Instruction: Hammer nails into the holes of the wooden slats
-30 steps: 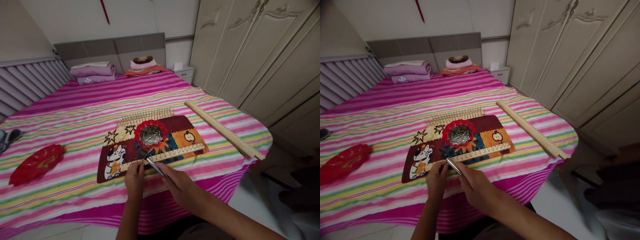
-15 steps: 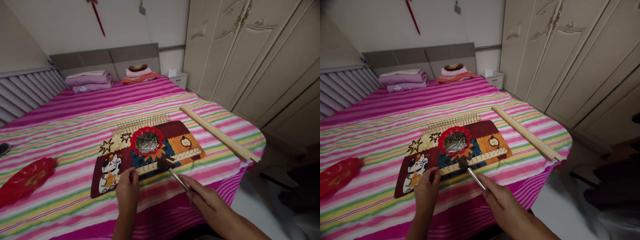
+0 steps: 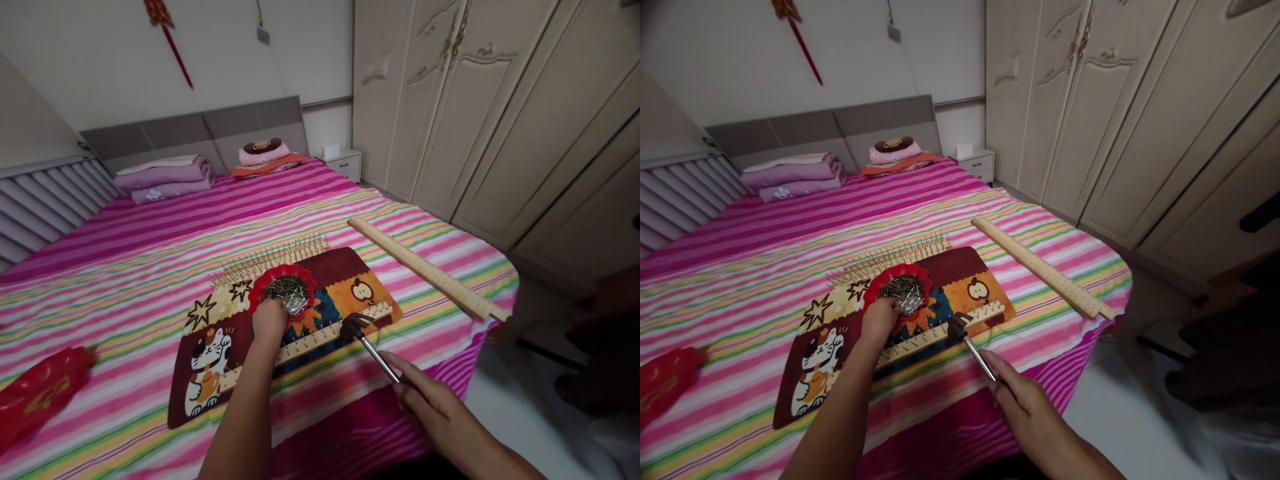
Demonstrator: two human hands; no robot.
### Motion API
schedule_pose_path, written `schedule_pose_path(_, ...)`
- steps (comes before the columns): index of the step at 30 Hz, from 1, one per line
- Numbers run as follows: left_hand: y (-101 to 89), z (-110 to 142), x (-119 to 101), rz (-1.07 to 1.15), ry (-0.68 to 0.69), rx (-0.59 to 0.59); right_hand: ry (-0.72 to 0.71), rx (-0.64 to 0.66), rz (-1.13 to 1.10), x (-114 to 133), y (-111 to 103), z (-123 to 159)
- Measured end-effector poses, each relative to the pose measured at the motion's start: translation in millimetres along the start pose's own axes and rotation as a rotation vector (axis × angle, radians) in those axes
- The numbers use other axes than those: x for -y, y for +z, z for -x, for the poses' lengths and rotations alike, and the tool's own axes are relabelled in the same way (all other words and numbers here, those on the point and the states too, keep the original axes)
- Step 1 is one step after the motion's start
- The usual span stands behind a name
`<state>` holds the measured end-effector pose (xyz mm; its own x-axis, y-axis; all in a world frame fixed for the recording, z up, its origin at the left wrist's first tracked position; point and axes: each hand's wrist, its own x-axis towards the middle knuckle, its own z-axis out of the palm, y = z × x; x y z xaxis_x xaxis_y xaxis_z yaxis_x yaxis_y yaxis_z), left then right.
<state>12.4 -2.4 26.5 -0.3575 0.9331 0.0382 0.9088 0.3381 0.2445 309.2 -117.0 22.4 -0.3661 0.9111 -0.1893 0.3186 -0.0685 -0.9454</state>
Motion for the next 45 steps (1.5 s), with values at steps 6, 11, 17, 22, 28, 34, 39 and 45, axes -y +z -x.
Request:
schedule_pose_path(6,-3.3,-2,7,0.088,0.001,-0.008,-0.007,-0.002,-0.025,1,2,-2)
schedule_pose_path(11,-21.8,15,21,0.559,-0.020,-0.031,-0.001,-0.007,-0.045,6,6,-1)
schedule_pose_path(17,-47.4,67,40,1.230,-0.240,0.027,-0.034,-0.028,-0.017,11,10,3)
schedule_pose_path(22,-48.6,111,58,1.421,-0.439,0.055,-0.060,-0.026,0.005,9,13,5)
schedule_pose_path(28,-39.0,144,76,1.558,-0.575,0.042,-0.056,0.024,-0.064,-4,19,6)
schedule_pose_path(34,-29.5,150,76,1.576,-0.659,-0.034,-0.029,0.063,-0.097,-2,20,7)
schedule_pose_path(39,-13.6,143,79,1.529,-0.616,-0.155,-0.026,0.052,-0.107,-3,19,6)
schedule_pose_path(45,3.8,134,78,1.464,-0.542,-0.182,-0.005,0.051,-0.091,-7,20,5)
